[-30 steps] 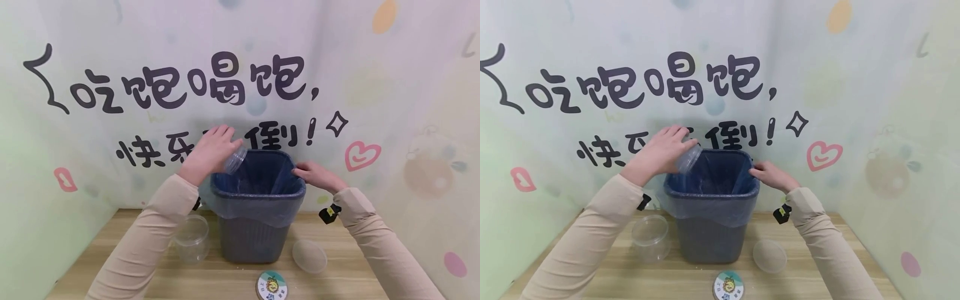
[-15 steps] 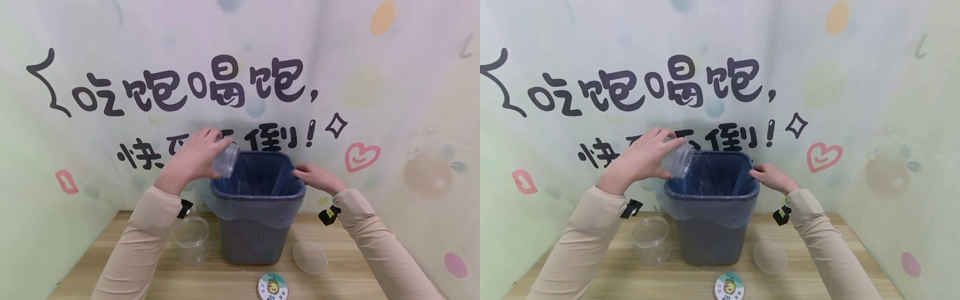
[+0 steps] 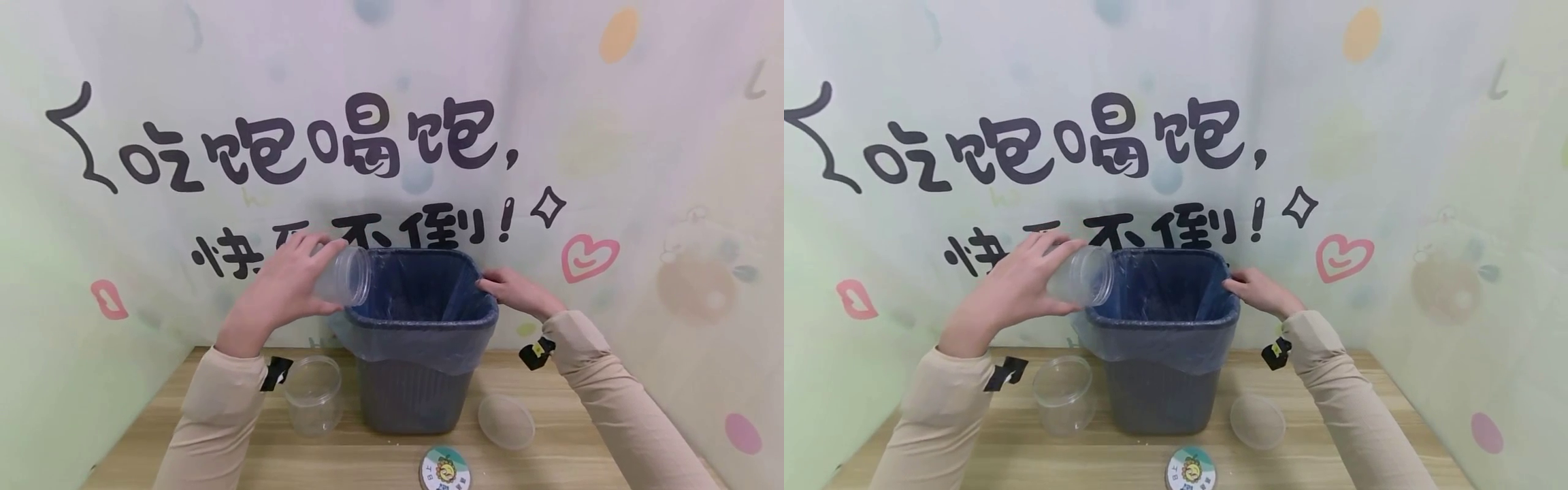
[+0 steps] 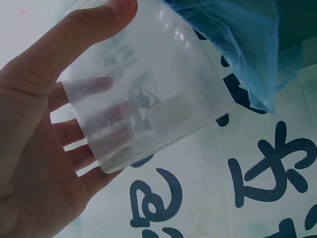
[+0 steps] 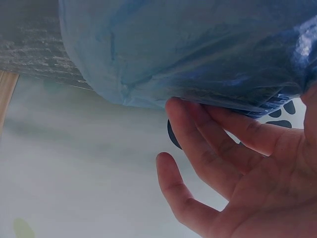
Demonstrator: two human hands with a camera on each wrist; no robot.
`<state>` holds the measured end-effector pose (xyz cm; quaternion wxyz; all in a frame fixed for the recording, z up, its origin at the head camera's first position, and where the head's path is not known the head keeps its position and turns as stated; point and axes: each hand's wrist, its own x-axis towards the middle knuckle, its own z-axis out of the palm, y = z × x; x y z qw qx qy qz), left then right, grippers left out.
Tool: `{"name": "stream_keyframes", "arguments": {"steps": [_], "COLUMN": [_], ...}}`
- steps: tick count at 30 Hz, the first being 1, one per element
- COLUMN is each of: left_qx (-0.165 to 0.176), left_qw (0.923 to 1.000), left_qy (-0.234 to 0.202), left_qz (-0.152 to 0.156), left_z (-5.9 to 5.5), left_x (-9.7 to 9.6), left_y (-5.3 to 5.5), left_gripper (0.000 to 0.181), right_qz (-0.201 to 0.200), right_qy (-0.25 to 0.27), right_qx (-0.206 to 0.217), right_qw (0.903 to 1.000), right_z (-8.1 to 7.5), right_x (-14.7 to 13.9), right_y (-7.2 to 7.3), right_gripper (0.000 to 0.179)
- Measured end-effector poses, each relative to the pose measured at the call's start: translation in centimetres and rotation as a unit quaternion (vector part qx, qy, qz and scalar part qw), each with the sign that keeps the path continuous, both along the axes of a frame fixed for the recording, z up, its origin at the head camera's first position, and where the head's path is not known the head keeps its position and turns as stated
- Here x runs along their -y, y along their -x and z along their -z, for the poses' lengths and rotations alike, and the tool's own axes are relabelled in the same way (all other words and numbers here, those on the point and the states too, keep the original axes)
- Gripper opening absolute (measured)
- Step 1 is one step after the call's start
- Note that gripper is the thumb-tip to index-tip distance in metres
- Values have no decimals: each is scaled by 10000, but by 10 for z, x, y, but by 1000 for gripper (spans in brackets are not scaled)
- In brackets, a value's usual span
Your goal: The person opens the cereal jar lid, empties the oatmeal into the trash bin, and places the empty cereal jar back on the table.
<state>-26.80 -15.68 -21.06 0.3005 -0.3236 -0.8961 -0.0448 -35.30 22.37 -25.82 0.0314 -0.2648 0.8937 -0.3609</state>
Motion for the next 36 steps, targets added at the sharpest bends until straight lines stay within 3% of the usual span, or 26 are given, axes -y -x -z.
{"name": "stream_keyframes", "arguments": {"steps": [9,18,24,27,30,33,36], "left_qx": [101,284,360,578,1030,1546,1846], "left_qw": [9957,9940,9922,9882,9811,9738,9691], "left_qy": [-877,-956,-963,-1082,-1191,-1115,-942], "left_qz": [286,449,703,921,1124,1237,1337], "left_z": [19,42,64,75,87,101,116], "left_x": [22,39,42,41,37,31,23], "left_y": [-9,-24,-27,-27,-27,-27,-26], "left_gripper": [86,85,85,85,88,90,89], "right_qz": [-67,13,35,32,26,50,51], "right_qy": [209,150,105,114,159,236,253], "right_qx": [119,90,18,65,118,185,193], "right_qw": [9997,9998,9999,9999,9998,9995,9995], "right_z": [3,4,4,4,4,4,4], "right_x": [-2,-1,1,1,0,-2,-2], "right_y": [3,3,2,2,3,4,5], "right_gripper": [31,32,32,33,34,35,36]}}
